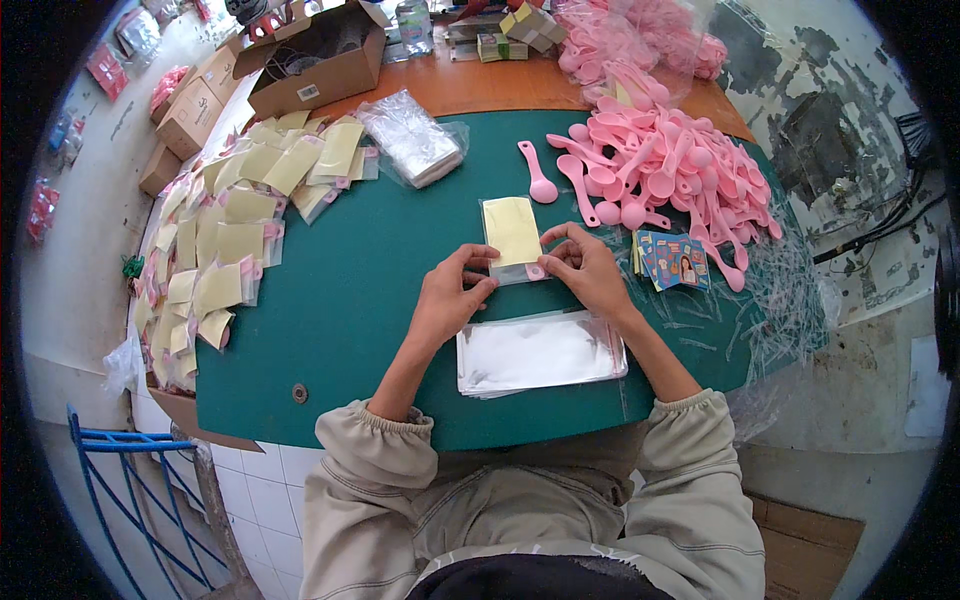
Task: The person packages spoons by inserting a spoon and a printed card into a plastic sleeve, peeling off the adhesive cover strip to seal the sleeve, and stacking the packaged spoons onto a pile on the table.
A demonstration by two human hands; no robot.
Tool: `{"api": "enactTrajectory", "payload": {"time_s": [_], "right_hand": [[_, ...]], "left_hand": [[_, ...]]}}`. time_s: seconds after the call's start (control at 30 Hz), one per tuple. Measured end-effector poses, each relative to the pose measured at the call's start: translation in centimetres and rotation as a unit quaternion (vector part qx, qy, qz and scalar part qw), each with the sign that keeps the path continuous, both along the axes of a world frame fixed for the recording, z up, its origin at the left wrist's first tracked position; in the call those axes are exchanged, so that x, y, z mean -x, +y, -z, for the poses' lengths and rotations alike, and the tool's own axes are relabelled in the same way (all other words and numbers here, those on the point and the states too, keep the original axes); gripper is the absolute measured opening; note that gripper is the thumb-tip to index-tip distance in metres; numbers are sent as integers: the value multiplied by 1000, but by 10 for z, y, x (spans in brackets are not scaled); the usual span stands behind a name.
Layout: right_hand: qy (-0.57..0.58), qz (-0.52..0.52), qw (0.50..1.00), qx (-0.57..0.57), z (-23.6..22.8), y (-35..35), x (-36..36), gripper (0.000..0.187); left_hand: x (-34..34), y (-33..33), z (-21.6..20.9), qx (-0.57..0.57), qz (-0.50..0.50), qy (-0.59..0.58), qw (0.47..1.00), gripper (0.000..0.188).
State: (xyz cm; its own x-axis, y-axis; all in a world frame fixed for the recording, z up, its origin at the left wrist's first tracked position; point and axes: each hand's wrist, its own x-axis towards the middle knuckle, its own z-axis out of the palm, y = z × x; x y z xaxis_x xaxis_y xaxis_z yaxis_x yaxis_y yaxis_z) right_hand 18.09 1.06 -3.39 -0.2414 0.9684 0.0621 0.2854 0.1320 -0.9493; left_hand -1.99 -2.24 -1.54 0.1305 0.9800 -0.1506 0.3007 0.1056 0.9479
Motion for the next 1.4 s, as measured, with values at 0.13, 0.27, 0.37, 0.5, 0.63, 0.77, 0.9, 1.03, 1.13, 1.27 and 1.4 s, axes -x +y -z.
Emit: {"api": "enactTrajectory", "payload": {"time_s": [0.13,0.27,0.37,0.5,0.63,0.77,0.9,1.03,1.13,1.27,1.4], "right_hand": [[-41,1,999,-11,-12,-4,4,21],[-204,82,953,-210,-17,2,-8,20],[-354,174,853,-342,-13,19,-27,19],[-384,176,870,-254,-15,16,-24,21],[-386,158,882,-217,-5,19,-24,23],[-415,164,854,-266,-8,17,-17,26],[-346,130,885,-284,1,19,-16,24],[-296,138,900,-288,-2,19,-15,23],[-343,73,869,-349,-12,15,-10,20],[-299,66,906,-292,-7,19,-14,17],[-265,142,922,-245,-5,22,-20,14]], "left_hand": [[5,-1,2,-18,-3,24,1000,38],[41,10,-2,-172,-94,105,975,37],[65,8,-27,-337,-350,341,805,31],[35,-3,-46,-443,-289,350,773,24],[-30,-24,-19,-313,117,219,917,27],[-43,-25,2,-238,184,177,937,22],[-41,-18,-8,-172,193,88,962,18],[-39,-15,-14,-156,196,112,961,16],[-34,-14,-14,-202,216,120,948,14],[-31,-12,-20,-179,184,-10,966,12],[-27,-9,-19,-39,167,-88,981,12]]}}
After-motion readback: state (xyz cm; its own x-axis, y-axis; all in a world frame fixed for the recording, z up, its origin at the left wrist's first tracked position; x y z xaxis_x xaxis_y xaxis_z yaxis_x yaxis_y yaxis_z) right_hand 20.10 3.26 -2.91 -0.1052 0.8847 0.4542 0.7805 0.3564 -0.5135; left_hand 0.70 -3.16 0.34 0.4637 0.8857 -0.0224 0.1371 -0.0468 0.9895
